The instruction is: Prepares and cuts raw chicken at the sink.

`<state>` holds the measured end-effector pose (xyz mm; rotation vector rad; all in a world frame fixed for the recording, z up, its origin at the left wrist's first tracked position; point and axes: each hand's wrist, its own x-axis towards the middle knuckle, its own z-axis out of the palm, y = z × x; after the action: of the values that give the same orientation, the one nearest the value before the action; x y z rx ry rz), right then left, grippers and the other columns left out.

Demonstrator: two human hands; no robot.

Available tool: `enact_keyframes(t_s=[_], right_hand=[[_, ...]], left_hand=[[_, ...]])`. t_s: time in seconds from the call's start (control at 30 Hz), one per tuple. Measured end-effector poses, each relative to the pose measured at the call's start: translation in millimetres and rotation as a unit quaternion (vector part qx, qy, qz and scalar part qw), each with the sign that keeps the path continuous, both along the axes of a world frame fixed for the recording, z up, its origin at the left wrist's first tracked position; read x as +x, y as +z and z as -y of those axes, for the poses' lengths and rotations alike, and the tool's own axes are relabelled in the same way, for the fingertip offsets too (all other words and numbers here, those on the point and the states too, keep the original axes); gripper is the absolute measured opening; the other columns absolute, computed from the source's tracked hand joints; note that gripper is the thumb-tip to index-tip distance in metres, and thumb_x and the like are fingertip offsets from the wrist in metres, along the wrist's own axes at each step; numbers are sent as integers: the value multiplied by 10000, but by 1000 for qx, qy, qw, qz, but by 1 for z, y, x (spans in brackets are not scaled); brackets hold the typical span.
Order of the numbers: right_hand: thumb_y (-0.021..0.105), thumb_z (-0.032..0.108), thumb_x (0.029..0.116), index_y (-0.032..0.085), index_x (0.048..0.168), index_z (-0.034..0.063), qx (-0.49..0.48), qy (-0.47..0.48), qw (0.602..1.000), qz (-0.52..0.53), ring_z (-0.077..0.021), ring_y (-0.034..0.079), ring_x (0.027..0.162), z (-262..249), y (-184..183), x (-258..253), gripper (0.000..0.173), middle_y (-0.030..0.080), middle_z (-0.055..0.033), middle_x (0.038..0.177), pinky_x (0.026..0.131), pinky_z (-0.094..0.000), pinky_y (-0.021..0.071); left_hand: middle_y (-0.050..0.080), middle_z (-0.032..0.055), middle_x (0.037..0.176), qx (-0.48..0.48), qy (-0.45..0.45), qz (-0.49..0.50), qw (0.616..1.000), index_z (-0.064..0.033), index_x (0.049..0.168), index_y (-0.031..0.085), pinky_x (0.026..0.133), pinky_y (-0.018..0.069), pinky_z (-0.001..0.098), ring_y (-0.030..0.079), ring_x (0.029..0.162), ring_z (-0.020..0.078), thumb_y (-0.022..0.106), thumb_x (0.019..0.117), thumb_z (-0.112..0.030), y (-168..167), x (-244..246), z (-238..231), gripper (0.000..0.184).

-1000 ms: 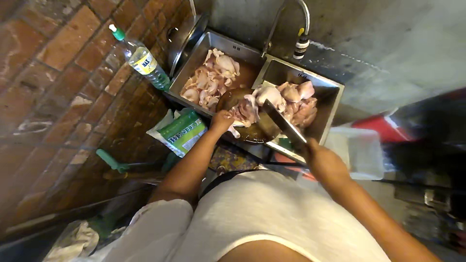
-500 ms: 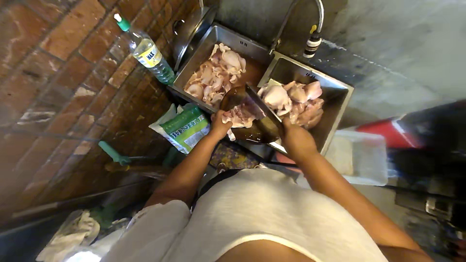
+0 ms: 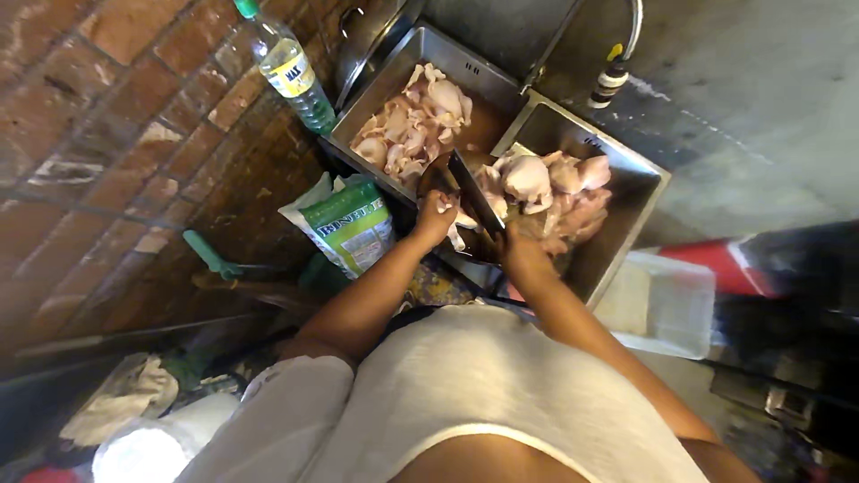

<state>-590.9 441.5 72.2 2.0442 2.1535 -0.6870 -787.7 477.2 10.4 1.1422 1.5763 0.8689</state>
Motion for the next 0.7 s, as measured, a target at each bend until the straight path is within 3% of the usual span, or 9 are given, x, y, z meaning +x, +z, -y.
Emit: enact_keyframes(t_s=[0.13, 0.27, 0.47, 0.6, 0.7], right_hand=[[429, 343, 1116, 543, 1291, 35, 25, 2, 1000, 4, -483, 707, 926, -6, 14, 0, 372, 690, -265, 994, 759, -660, 560], [409, 338, 1120, 519, 1293, 40, 73, -8, 997, -30, -471, 710, 829, -6, 24, -6, 362, 678, -245, 879, 687, -640, 562], [426, 347, 1117, 535, 1306, 46, 10, -12, 1000, -1, -480, 712, 919, -9, -10, -5, 372, 695, -262, 957, 765, -655, 564], [406, 358, 1121, 527, 1344, 53, 47, 0, 998, -29, -482, 709, 882, -8, 10, -5, 397, 690, -255, 950, 727, -658, 561], [402, 336, 1122, 527, 1305, 34, 110, -2, 992, -61, -467, 707, 805, -6, 30, -13, 374, 679, -245, 882, 671, -639, 560]], left_hand=[[545, 260, 1346, 32, 22, 22, 999, 18, 1249, 537, 1037, 490, 487, 550, 1268, 330, 605, 967, -115, -7, 2, -2, 320], [555, 221, 1334, 37, 46, 78, 995, -4, 1279, 504, 1006, 510, 455, 566, 1238, 287, 580, 962, -122, -16, 7, 0, 346], [541, 241, 1344, 56, 27, 49, 997, 19, 1253, 521, 1041, 486, 458, 545, 1271, 304, 585, 953, -81, -28, -1, 8, 323], [524, 259, 1364, 58, 14, 31, 998, 30, 1264, 519, 1063, 470, 463, 525, 1297, 322, 590, 954, -101, -31, -5, 11, 344], [521, 286, 1388, 59, 8, 17, 998, 62, 1313, 516, 1102, 451, 476, 509, 1330, 352, 602, 960, -97, -27, -5, 9, 397]])
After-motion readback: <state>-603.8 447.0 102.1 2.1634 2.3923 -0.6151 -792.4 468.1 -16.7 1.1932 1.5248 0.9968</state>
